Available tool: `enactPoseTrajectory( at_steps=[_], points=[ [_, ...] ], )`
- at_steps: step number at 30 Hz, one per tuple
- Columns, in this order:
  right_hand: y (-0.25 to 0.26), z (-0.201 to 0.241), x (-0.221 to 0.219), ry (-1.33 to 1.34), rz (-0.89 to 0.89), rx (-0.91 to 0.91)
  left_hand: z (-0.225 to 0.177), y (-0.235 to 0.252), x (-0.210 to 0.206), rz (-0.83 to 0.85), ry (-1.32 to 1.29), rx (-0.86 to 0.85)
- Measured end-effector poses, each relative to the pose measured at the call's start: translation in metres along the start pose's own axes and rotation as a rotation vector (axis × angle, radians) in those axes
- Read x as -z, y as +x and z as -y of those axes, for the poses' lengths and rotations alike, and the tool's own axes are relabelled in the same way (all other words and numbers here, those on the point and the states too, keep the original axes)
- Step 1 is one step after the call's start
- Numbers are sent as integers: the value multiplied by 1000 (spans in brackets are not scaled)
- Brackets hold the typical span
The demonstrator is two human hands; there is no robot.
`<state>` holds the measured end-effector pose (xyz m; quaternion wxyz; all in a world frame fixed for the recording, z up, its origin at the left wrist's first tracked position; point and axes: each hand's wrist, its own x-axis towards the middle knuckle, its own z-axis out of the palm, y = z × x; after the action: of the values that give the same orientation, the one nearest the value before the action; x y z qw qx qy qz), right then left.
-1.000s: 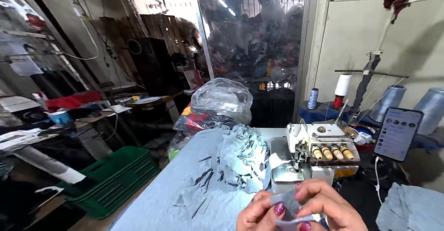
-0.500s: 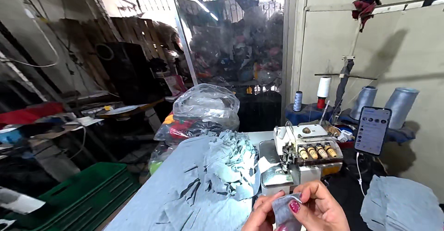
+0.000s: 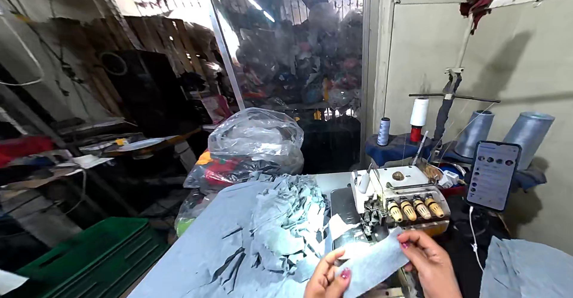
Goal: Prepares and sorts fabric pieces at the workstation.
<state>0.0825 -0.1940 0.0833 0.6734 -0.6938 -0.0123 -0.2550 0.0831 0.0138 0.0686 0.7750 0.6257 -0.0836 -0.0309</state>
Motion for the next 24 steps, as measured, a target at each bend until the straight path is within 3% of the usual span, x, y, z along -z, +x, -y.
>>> enactPoseTrajectory(
  at_steps=[3,7,17,24],
  points=[
    [-5,-28,-10,-87,-18,-125,4,31,20,8,281,-12],
    [2,-34,-25,-108,-28,-171,-4,58,36,43,493,13],
    [7,-40,-50,-109,-103,-155,4,77,61,31,260,2],
    [-3,-39,-36,-202,-86,-24,15,86,57,-50,368,19]
  ],
)
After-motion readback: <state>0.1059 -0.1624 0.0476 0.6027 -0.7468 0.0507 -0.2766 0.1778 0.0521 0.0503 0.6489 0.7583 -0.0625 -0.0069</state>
